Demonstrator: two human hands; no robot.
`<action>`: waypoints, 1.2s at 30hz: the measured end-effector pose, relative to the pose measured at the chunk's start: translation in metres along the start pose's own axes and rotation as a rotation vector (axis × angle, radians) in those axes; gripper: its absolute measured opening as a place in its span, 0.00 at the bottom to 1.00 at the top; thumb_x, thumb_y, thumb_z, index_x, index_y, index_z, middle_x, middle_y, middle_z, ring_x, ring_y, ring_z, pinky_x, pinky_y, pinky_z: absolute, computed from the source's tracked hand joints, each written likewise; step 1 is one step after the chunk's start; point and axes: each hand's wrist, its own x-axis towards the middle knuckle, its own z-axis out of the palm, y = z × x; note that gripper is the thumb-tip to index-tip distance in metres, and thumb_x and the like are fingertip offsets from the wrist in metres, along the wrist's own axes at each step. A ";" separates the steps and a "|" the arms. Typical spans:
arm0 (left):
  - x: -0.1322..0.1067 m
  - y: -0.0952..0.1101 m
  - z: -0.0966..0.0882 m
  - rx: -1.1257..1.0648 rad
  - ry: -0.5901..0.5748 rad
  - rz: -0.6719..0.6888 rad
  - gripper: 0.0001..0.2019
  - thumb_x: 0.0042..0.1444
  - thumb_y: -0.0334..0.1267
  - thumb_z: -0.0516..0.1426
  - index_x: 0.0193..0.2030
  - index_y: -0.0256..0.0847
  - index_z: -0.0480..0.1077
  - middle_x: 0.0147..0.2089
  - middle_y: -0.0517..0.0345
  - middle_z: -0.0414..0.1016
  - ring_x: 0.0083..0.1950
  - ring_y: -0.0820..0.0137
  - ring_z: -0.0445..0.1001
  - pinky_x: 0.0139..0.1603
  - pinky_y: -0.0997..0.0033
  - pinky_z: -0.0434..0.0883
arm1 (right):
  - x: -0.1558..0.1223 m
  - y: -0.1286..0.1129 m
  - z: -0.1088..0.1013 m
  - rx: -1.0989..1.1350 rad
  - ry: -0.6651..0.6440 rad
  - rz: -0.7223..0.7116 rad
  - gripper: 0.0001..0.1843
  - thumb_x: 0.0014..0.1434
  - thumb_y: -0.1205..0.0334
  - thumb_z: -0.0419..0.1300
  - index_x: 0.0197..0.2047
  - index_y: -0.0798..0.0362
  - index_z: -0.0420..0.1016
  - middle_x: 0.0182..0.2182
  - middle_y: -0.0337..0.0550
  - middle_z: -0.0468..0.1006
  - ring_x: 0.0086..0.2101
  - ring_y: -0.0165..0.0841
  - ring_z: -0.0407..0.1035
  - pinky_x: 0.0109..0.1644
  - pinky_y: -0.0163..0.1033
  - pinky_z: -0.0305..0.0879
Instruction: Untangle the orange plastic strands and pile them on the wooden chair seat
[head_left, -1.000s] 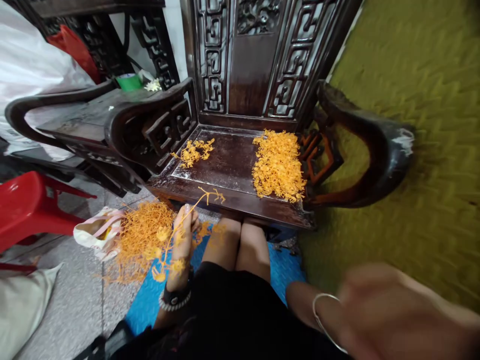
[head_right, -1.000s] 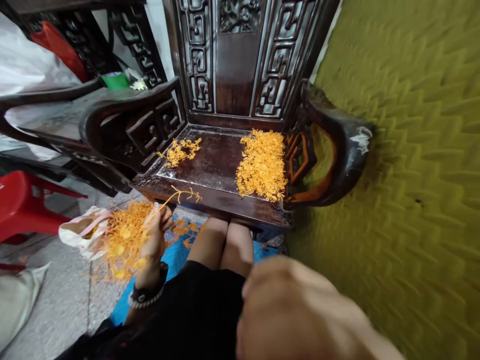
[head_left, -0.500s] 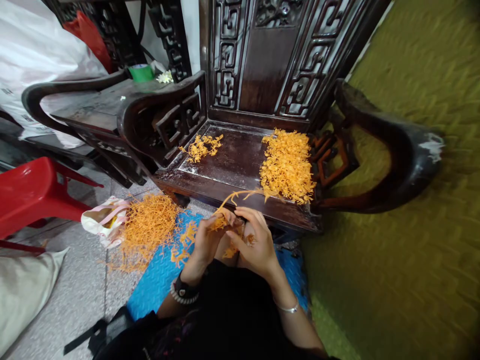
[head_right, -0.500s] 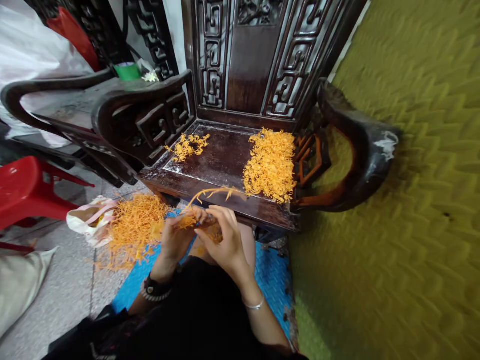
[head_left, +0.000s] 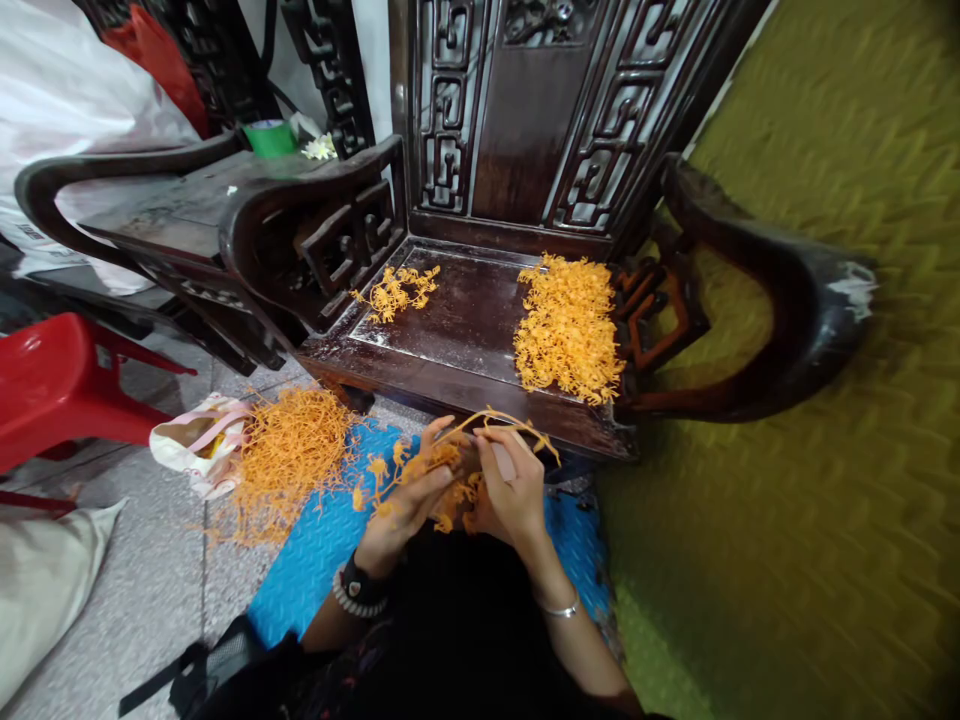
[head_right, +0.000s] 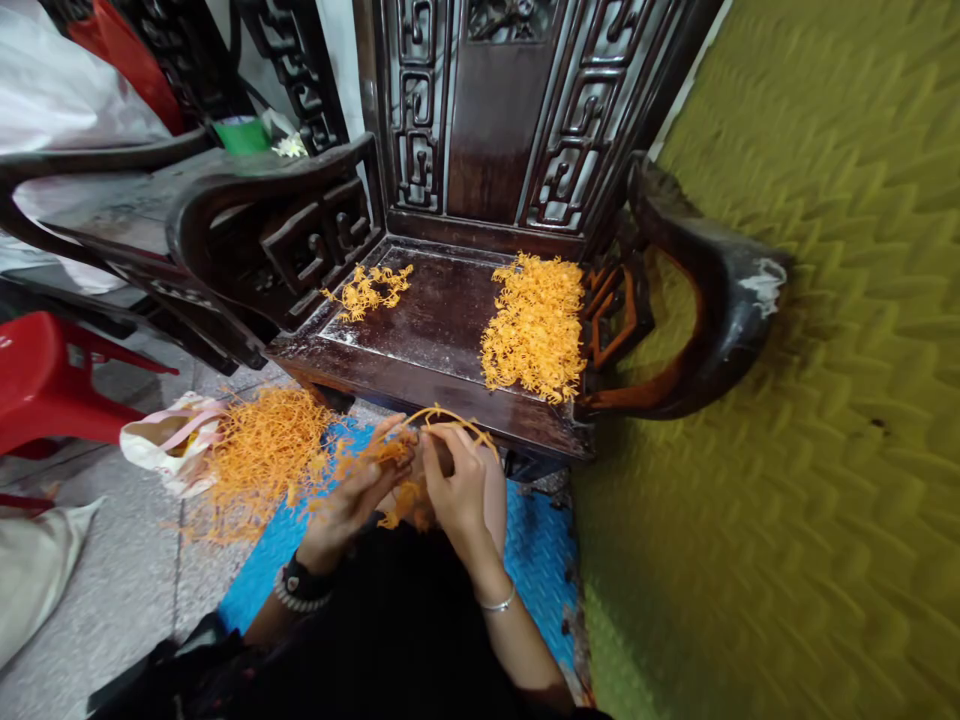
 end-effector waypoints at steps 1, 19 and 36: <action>-0.003 0.002 0.000 0.010 -0.019 -0.001 0.33 0.48 0.30 0.63 0.61 0.54 0.63 0.58 0.56 0.71 0.63 0.57 0.66 0.61 0.55 0.63 | 0.000 0.000 -0.001 -0.008 -0.037 -0.053 0.09 0.62 0.63 0.56 0.45 0.47 0.74 0.41 0.45 0.77 0.44 0.39 0.71 0.50 0.47 0.67; 0.008 -0.004 -0.025 0.117 -0.007 0.014 0.24 0.43 0.33 0.67 0.50 0.43 0.74 0.48 0.52 0.77 0.53 0.56 0.73 0.53 0.63 0.70 | 0.001 0.000 -0.003 0.429 -0.202 0.191 0.11 0.64 0.53 0.52 0.34 0.50 0.69 0.31 0.42 0.74 0.33 0.34 0.70 0.42 0.41 0.69; 0.013 -0.005 -0.010 0.010 0.098 -0.011 0.08 0.52 0.39 0.63 0.38 0.38 0.76 0.37 0.57 0.76 0.39 0.72 0.73 0.40 0.76 0.68 | 0.000 0.017 0.006 0.616 -0.087 0.438 0.12 0.57 0.51 0.53 0.27 0.48 0.64 0.23 0.38 0.65 0.23 0.33 0.61 0.29 0.39 0.63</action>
